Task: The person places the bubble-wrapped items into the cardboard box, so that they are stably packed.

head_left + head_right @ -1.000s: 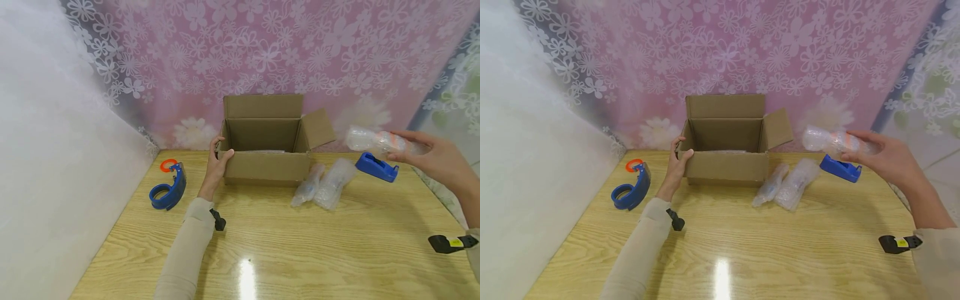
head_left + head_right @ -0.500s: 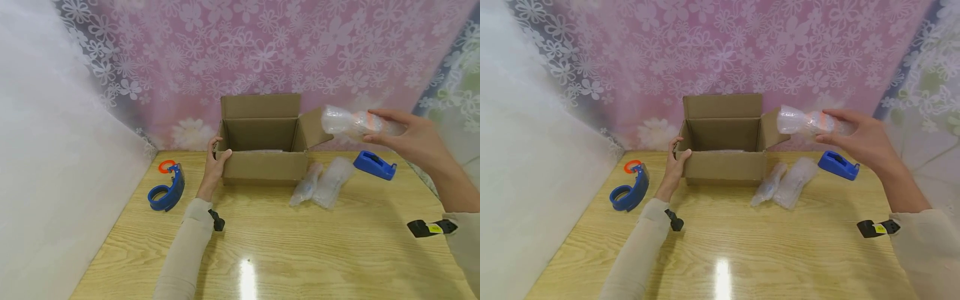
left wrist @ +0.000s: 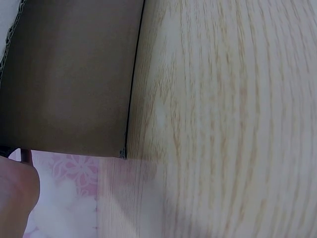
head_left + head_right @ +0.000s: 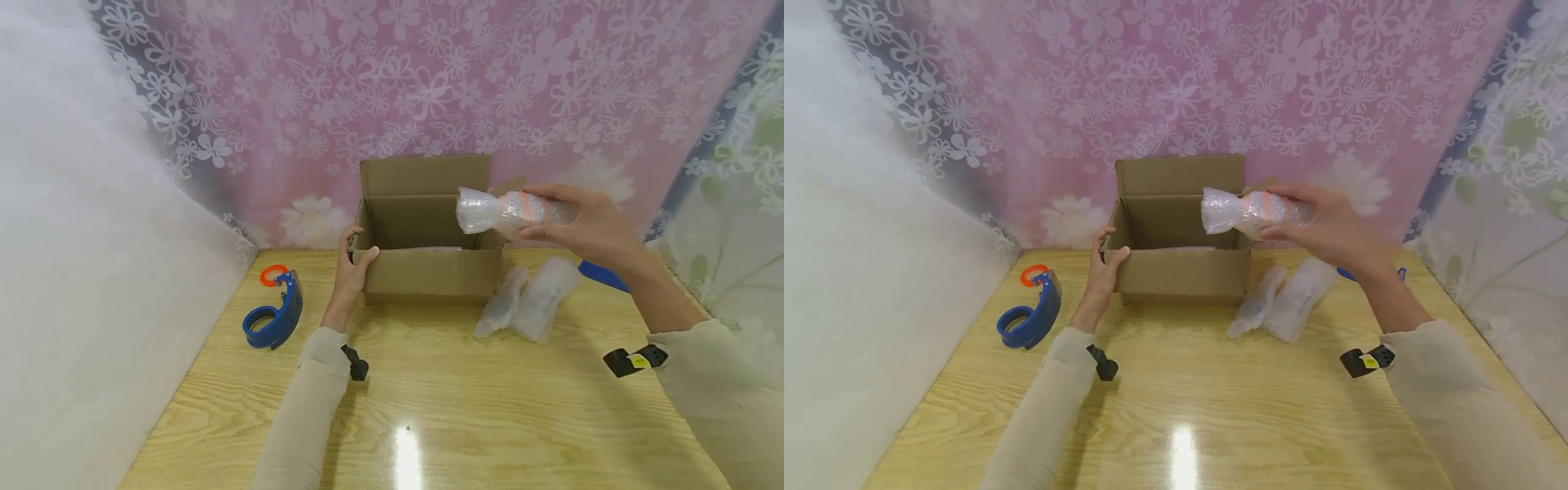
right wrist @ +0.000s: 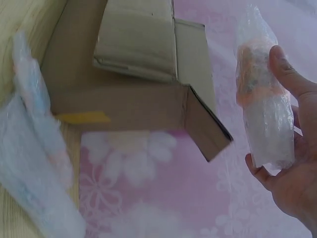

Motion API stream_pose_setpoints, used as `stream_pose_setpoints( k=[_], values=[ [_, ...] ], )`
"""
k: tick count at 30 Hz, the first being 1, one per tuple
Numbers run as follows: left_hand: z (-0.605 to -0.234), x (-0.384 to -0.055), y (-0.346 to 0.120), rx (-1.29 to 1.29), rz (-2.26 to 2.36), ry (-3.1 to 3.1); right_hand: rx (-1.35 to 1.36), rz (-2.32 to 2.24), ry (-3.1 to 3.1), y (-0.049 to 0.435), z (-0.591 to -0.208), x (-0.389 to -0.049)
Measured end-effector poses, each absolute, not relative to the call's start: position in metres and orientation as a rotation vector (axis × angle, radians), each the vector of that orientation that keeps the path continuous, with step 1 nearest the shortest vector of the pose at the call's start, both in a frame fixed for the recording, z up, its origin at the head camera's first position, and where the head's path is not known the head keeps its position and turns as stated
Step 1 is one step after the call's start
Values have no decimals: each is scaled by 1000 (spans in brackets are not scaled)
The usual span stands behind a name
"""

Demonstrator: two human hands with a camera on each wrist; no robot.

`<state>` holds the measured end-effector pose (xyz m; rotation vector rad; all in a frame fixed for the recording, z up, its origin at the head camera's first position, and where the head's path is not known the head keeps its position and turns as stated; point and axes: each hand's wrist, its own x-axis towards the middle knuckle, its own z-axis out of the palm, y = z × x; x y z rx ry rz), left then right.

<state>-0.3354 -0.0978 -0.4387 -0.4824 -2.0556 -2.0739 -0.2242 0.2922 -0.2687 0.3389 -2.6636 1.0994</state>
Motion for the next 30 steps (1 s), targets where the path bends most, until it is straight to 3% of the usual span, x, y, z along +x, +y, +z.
stream_pose_setpoints(
  k=[8,30],
  values=[
    [-440,-334,-97,-495,-2071,-2034,513,1184,-2594,259,-281,-242],
    [-441,-337,-97,-461,-2079,-2022,483,1107,-2621,203,-318,-283]
  ],
)
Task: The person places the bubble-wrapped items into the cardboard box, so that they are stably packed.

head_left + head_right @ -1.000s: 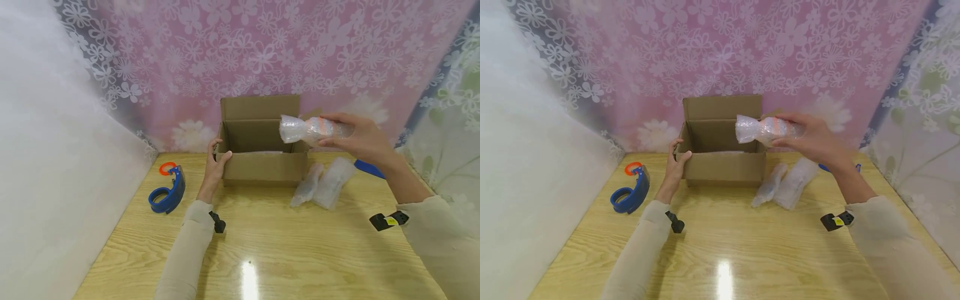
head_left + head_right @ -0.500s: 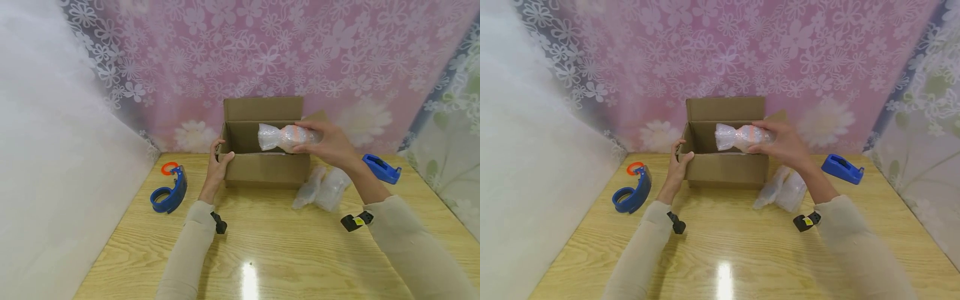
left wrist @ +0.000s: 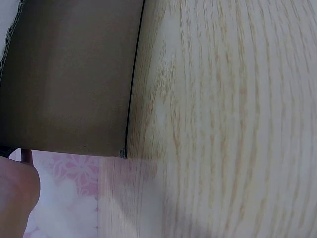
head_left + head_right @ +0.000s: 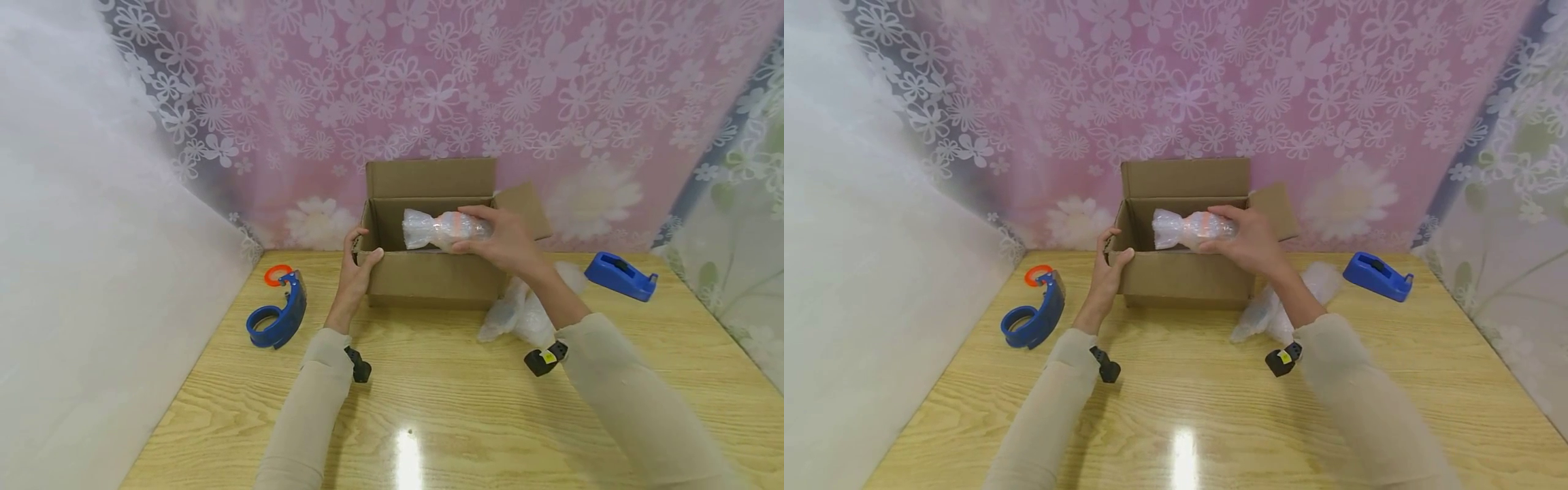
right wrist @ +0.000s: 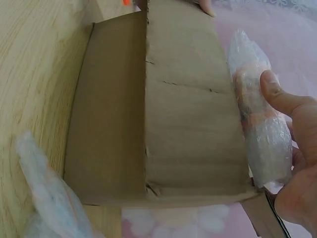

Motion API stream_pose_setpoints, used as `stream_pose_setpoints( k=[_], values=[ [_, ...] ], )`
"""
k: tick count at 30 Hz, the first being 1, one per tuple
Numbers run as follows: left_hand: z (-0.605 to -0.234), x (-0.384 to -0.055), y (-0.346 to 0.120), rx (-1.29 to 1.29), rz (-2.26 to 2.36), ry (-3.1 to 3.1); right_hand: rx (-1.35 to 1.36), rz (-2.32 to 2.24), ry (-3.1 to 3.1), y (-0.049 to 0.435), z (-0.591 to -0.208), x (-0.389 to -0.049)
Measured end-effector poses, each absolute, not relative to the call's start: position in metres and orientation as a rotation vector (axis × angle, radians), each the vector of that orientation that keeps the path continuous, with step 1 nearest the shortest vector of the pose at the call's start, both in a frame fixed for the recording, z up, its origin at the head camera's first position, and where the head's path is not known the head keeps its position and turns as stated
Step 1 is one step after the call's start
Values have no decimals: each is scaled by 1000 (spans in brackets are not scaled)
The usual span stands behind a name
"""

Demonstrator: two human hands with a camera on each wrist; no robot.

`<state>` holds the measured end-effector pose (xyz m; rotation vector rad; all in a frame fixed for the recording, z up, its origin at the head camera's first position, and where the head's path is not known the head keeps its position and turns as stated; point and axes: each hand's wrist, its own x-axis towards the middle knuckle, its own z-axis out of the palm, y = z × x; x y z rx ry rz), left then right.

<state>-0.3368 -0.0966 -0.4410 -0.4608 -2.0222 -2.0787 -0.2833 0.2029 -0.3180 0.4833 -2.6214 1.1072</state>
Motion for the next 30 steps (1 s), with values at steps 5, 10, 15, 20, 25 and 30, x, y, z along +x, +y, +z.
stream_pose_setpoints(
  k=[5,10,15,20,25,30],
  values=[
    [-441,-336,-97,-446,-2072,-2020,452,1117,-2641,192,-323,-290],
    [-442,-338,-95,-462,-2069,-2000,444,1153,-2645,182,-327,-294],
    [-443,-337,-93,-458,-2075,-2002,445,1180,-2655,175,-332,-301],
    [-444,-337,-90,-464,-2067,-1991,421,1170,-2656,171,-335,-309],
    [-444,-337,-89,-460,-2071,-1994,435,1135,-2666,169,-339,-315],
    [-445,-338,-93,-447,-2051,-1994,465,1106,-2689,167,-341,-319]
  ],
)
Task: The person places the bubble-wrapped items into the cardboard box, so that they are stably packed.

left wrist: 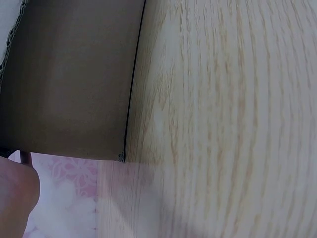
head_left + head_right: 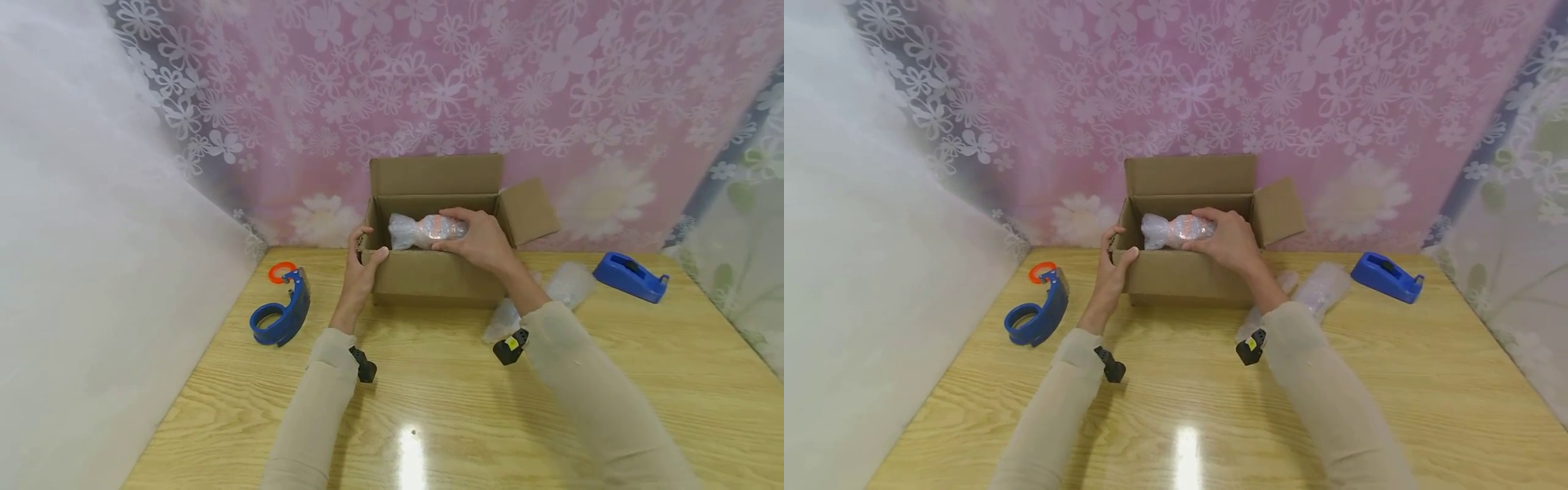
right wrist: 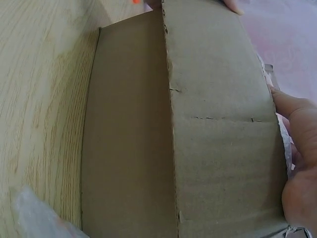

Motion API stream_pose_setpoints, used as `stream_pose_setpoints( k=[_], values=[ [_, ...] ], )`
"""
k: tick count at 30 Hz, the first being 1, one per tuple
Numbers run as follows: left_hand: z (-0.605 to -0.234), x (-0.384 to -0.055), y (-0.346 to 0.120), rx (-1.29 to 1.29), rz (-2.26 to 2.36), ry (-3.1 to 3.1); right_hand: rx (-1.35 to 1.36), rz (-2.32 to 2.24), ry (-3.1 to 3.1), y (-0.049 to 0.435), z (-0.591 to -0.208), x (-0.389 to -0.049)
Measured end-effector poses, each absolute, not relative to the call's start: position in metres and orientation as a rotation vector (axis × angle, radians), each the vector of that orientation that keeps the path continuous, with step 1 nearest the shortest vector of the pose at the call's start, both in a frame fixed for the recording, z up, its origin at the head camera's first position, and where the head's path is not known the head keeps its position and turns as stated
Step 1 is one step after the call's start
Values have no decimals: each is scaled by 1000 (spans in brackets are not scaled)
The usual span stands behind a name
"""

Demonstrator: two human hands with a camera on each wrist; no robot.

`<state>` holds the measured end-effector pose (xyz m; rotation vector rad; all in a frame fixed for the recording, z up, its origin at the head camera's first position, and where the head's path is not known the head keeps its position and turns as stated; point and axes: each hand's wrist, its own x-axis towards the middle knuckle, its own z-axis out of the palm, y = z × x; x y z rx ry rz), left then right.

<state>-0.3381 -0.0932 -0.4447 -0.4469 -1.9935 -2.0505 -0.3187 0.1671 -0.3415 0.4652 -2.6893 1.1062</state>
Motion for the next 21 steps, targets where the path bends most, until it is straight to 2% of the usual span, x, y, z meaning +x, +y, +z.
stream_pose_setpoints(
  k=[11,21],
  values=[
    [-440,-339,-99,-454,-2098,-2016,422,1064,-2736,166,-342,-320],
    [-419,-317,-96,-451,-2109,-2026,400,1016,-2758,167,-341,-317]
  ],
)
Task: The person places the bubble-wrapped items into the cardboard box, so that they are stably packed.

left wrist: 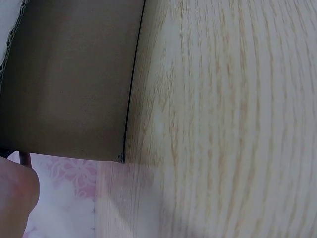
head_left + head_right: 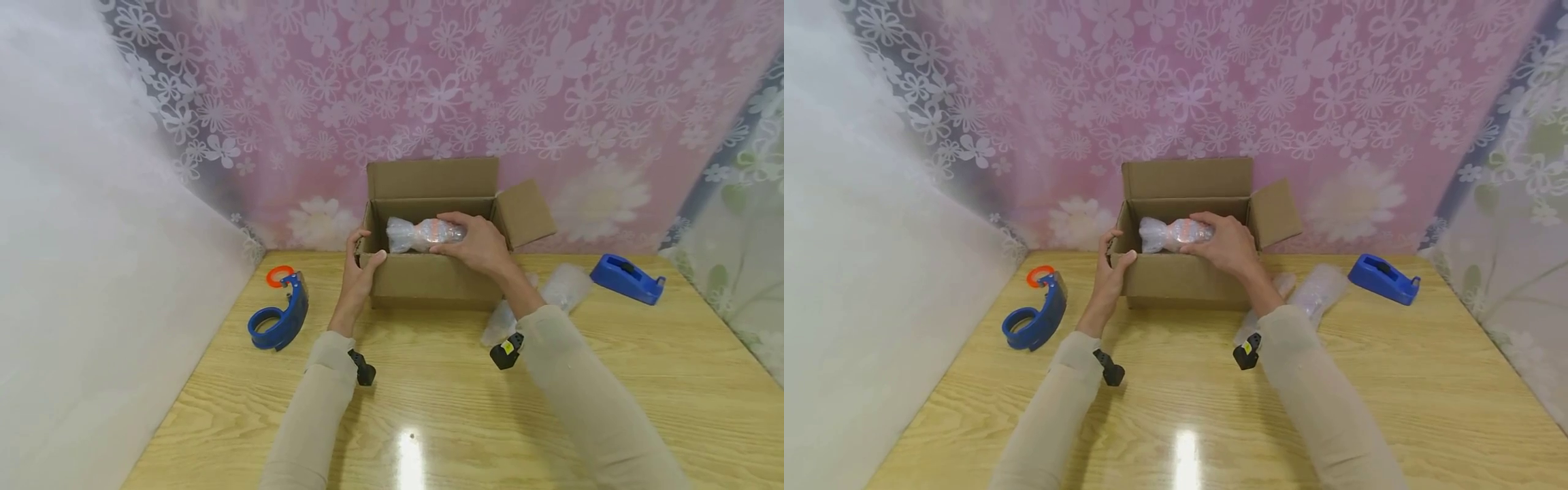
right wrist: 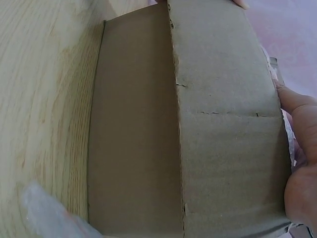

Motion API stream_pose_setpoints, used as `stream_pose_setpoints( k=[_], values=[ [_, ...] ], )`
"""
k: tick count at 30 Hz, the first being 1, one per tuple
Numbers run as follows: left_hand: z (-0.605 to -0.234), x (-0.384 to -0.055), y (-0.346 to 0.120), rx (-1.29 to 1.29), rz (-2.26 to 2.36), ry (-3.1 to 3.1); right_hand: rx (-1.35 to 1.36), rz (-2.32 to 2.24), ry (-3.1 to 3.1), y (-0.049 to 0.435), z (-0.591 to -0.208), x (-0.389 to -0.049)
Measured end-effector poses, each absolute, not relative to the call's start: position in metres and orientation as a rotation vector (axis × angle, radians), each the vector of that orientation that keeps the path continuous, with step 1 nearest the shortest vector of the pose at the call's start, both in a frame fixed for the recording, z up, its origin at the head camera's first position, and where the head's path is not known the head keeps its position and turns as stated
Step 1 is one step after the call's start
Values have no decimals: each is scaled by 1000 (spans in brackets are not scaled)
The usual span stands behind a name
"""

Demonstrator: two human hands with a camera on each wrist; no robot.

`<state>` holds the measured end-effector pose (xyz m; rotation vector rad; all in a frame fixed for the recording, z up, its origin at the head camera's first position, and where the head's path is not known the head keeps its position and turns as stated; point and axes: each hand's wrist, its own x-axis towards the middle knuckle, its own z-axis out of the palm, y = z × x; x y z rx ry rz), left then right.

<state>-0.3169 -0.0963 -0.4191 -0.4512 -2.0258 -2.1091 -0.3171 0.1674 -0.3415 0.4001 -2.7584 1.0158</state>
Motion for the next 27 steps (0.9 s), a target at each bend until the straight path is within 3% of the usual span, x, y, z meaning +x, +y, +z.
stream_pose_setpoints(
  k=[27],
  values=[
    [-443,-335,-92,-419,-2066,-2022,543,1063,-2732,168,-339,-317]
  ],
)
